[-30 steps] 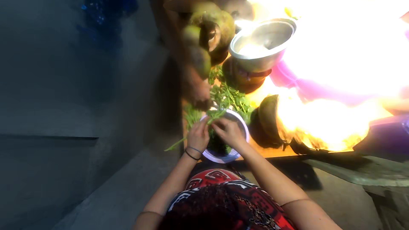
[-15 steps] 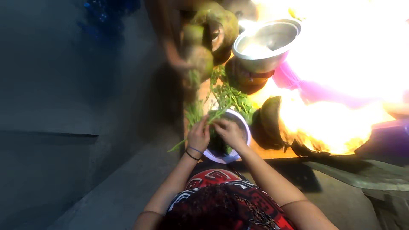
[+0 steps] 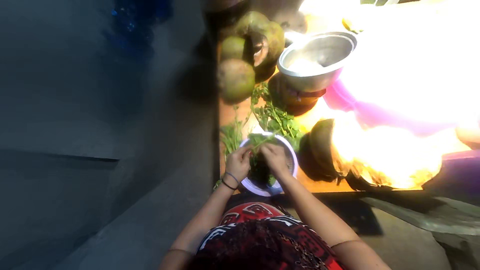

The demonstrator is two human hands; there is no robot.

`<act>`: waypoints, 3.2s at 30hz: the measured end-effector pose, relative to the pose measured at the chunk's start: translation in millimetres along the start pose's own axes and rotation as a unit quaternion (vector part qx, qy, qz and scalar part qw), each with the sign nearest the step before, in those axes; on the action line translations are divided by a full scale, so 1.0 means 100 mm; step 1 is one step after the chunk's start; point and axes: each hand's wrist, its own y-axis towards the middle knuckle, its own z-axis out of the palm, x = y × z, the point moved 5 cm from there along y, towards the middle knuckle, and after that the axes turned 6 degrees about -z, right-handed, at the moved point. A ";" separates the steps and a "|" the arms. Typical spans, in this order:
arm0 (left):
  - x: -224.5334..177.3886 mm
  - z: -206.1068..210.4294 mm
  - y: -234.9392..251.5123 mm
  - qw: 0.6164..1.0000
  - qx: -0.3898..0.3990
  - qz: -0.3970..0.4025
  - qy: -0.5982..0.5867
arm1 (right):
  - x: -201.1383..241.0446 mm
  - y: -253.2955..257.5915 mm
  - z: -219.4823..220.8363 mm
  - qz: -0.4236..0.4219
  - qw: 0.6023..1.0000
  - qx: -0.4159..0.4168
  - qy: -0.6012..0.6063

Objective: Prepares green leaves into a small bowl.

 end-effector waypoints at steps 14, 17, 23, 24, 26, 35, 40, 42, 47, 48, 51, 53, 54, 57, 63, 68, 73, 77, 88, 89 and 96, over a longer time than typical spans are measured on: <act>0.22 -0.06 0.11 0.937 0.112 -0.151 -0.294 | -0.12 0.12 -0.21 0.087 0.977 0.030 0.193; 0.17 -0.06 0.12 0.943 0.129 -0.125 -0.280 | 0.03 0.16 -0.14 0.089 0.973 0.031 0.211; 0.07 -0.12 0.15 0.978 0.076 -0.073 -0.179 | 0.08 0.17 -0.10 0.056 0.992 0.042 0.103; 0.06 -0.14 0.16 0.984 0.059 -0.067 -0.151 | 0.10 0.17 -0.09 0.049 0.994 0.050 0.079; 0.08 -0.17 0.18 0.992 0.039 -0.060 -0.105 | 0.14 0.18 -0.10 0.033 0.997 0.069 0.012; 0.09 -0.10 0.19 0.981 0.077 -0.104 -0.142 | 0.13 0.20 -0.02 0.022 0.998 0.049 -0.024; 0.11 -0.09 0.21 0.970 0.094 -0.131 -0.182 | -0.12 0.16 0.00 0.094 0.987 0.008 0.129; 0.13 -0.12 0.23 0.981 0.084 -0.111 -0.139 | -0.15 0.18 -0.13 0.124 0.992 0.023 0.018; 0.18 -0.11 0.22 0.997 0.035 -0.032 -0.064 | -0.18 0.20 -0.31 0.063 0.979 0.159 -0.111; 0.18 -0.10 0.22 0.999 0.020 -0.006 -0.048 | -0.16 0.19 -0.32 0.065 0.986 0.147 -0.046; 0.12 -0.09 0.20 0.995 -0.044 0.083 0.017 | -0.08 0.15 -0.27 0.085 0.974 0.088 0.191; 0.09 -0.11 0.16 0.984 -0.094 0.139 0.053 | -0.11 0.12 -0.24 0.115 0.949 0.053 0.289; 0.07 -0.12 0.15 0.979 -0.115 0.158 0.065 | -0.12 0.10 -0.23 0.136 0.939 0.030 0.315; 0.02 -0.16 0.12 0.962 -0.161 0.200 0.092 | -0.11 0.04 -0.16 0.204 0.916 -0.029 0.345; -0.02 -0.12 0.06 0.943 -0.192 0.234 0.140 | -0.01 0.05 -0.13 0.167 0.975 -0.013 0.145; -0.03 -0.11 0.01 0.933 -0.206 0.243 0.167 | 0.12 0.05 -0.18 -0.004 0.996 0.021 -0.091; -0.05 -0.03 -0.05 0.931 -0.199 0.273 0.136 | 0.07 0.05 -0.14 0.073 0.996 -0.045 -0.008; 0.01 -0.04 -0.01 0.969 -0.141 0.202 -0.001 | -0.04 0.06 -0.09 0.140 0.966 -0.068 0.206; 0.11 -0.21 0.16 0.932 0.101 -0.190 -0.293 | -0.24 0.05 -0.50 0.086 0.993 0.002 -0.084; 0.12 -0.22 0.16 0.923 0.111 -0.205 -0.305 | -0.27 0.08 -0.58 0.109 0.992 -0.061 -0.017; 0.21 -0.25 0.19 0.882 0.158 -0.250 -0.366 | -0.48 0.34 -0.79 0.204 0.890 -0.195 0.359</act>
